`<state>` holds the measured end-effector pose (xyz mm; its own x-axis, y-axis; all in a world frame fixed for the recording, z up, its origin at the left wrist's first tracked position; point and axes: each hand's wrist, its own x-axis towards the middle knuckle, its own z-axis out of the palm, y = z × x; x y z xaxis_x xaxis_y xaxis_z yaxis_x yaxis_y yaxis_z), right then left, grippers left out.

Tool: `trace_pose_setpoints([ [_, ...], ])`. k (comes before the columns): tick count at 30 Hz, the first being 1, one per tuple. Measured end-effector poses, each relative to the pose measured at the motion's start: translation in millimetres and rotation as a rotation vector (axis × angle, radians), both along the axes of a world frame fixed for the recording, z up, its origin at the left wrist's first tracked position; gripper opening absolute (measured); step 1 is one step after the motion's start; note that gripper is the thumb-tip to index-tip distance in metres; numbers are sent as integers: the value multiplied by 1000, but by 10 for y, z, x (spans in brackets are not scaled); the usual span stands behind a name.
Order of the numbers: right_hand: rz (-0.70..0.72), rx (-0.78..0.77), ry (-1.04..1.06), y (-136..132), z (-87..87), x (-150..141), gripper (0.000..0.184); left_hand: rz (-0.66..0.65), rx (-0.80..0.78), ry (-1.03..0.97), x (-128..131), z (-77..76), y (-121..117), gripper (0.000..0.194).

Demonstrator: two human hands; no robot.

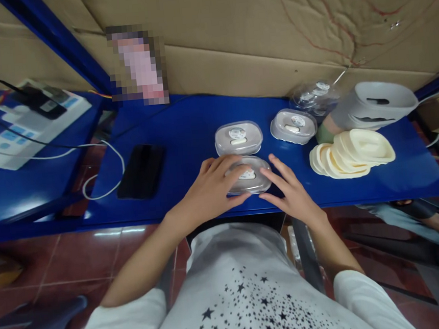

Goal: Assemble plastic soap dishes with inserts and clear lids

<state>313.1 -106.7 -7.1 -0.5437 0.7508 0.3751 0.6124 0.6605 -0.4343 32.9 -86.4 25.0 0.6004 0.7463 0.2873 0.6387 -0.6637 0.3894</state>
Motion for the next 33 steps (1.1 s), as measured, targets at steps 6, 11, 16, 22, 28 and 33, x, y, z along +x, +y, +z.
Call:
trace_pose_setpoints([
  [6, -19, 97, -1, 24, -66, 70, 79, -93, 62, 33, 80, -134, 79, 52],
  [11, -52, 137, 12, 4, -144, 132, 79, -106, 53, 29, 94, -196, 60, 60],
  [16, -79, 200, -28, 0, -151, 170, 84, -105, 34, -9, 102, -277, 86, 61],
  [22, -82, 142, -32, -13, -128, 143, 78, -83, 41, 47, 81, -345, 61, 63],
  [28, -119, 53, 31, 0, -155, 169, 66, -46, 87, 31, 131, -324, 64, 61],
  [33, -108, 47, 111, 32, -166, 190, 65, -81, 107, 9, 171, -336, 105, 57],
])
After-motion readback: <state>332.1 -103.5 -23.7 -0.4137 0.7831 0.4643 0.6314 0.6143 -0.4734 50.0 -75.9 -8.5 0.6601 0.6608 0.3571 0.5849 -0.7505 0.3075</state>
